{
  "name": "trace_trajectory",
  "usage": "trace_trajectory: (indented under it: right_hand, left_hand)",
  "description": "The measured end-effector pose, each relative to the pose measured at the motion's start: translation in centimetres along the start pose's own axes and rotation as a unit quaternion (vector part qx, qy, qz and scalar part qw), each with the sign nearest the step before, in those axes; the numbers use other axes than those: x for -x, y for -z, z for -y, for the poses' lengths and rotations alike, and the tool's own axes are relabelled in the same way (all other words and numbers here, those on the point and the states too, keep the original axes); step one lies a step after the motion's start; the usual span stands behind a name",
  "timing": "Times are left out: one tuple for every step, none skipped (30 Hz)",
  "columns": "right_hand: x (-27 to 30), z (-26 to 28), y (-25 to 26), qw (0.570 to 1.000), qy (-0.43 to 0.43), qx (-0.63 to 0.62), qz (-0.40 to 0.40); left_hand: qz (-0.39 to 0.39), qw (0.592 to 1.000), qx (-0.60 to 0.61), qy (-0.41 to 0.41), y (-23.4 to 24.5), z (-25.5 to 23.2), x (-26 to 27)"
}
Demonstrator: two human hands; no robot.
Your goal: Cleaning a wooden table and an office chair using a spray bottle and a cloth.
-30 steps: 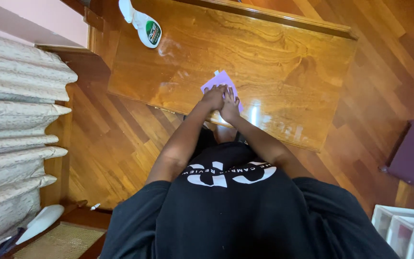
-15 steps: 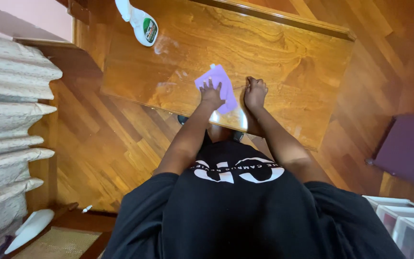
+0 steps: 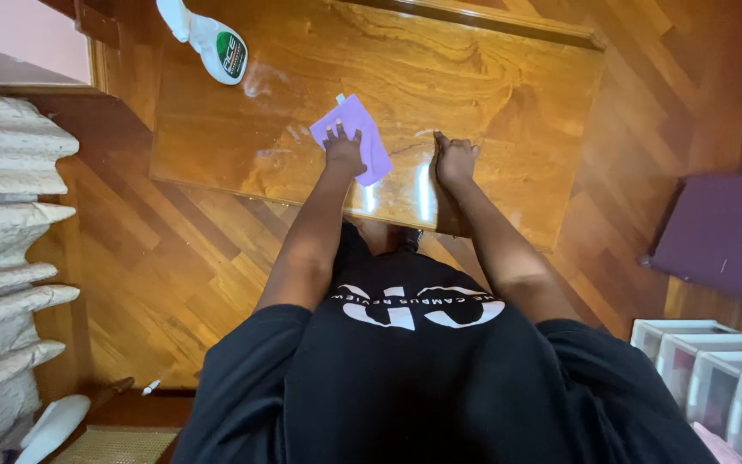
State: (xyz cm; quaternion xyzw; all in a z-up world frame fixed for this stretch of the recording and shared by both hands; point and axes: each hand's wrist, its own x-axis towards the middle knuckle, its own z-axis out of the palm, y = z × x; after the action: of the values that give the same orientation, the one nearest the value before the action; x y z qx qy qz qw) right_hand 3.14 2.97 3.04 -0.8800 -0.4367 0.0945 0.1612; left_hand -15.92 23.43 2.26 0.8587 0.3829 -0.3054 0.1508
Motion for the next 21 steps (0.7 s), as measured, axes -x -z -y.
trace_trajectory:
  right_hand:
    - [0.2,-0.1,-0.2,1.0,0.001,0.001,-0.001]
    - [0.8,-0.1,-0.6,1.0,0.005,-0.002,-0.006]
    - [1.4,0.0,-1.1,1.0,0.009,-0.005,-0.011]
    - [2.0,0.1,-1.1,1.0,0.009,-0.005,-0.012]
    - [2.5,0.2,-1.1,1.0,0.012,0.004,0.001]
    - [3.2,0.2,-1.1,1.0,0.014,0.015,0.016]
    - [3.5,0.6,-0.5,1.0,0.014,0.015,0.016]
    - [3.8,1.0,0.1,0.999,0.019,0.027,0.018]
    - [4.1,1.5,0.7,0.999,0.024,0.039,0.021]
    - [4.2,1.2,0.4,0.999,0.024,0.039,0.021]
    - [4.2,0.9,0.2,0.999,0.035,0.03,0.011]
    - [4.4,0.5,0.0,0.999,0.044,0.02,0.002]
    - [4.5,0.7,0.4,0.999,0.043,0.02,0.002]
    - [4.4,1.0,0.8,0.999,0.039,0.01,-0.005]
    - [4.3,1.2,1.2,0.999,0.035,0.0,-0.012]
    - [4.2,1.1,1.2,0.999,0.034,-0.001,-0.013]
    - [4.2,1.1,1.2,0.999,0.037,-0.001,-0.007]
    - [4.2,1.0,1.2,0.999,0.041,0.0,0.0]
    - [4.6,1.3,1.7,0.999,0.04,0.0,0.0]
    - [5.1,1.5,2.2,0.999,0.046,-0.001,0.002]
    - [5.5,1.8,2.7,0.999,0.052,-0.001,0.004]
  left_hand:
    - [-0.001,1.0,0.001,0.0,-0.1,-0.2,-0.4]
    - [-0.003,1.0,-0.006,0.001,-0.6,-0.2,-0.5]
    - [-0.006,1.0,-0.013,0.002,-1.1,-0.2,-0.6]
    - [-0.006,1.0,-0.013,0.002,-0.9,-0.2,-0.4]
    - [-0.005,1.0,-0.007,0.005,-0.6,-0.2,-0.1]
    - [-0.002,1.0,0.001,0.008,-0.5,-0.4,0.2]
    - [-0.002,1.0,0.002,0.008,-0.5,-0.4,0.0]
    - [-0.007,1.0,0.002,0.003,-0.7,-0.3,-0.1]
    - [-0.012,1.0,0.003,-0.002,-0.9,-0.2,-0.1]
    - [-0.012,1.0,0.003,-0.002,-1.1,-0.2,-0.2]
    - [-0.02,1.0,0.0,0.001,-1.2,-0.2,-0.3]
    - [-0.028,1.0,-0.005,0.002,-1.5,-0.3,-0.4]
    - [-0.028,1.0,-0.005,0.001,-1.4,-0.4,-0.3]
    - [-0.021,1.0,-0.007,0.004,-1.3,-0.5,-0.3]
    - [-0.014,1.0,-0.008,0.006,-1.1,-0.5,-0.4]
    - [-0.015,1.0,-0.01,0.006,-1.0,-0.5,-0.3]
    - [-0.012,1.0,-0.001,0.008,-0.8,-0.5,-0.3]
    - [-0.007,1.0,0.008,0.01,-0.9,-0.6,-0.1]
    - [-0.007,1.0,0.008,0.01,-0.9,-0.5,-0.2]
    - [-0.008,1.0,0.001,0.007,-1.0,-0.5,-0.2]
    - [-0.009,1.0,-0.006,0.004,-1.1,-0.5,-0.3]
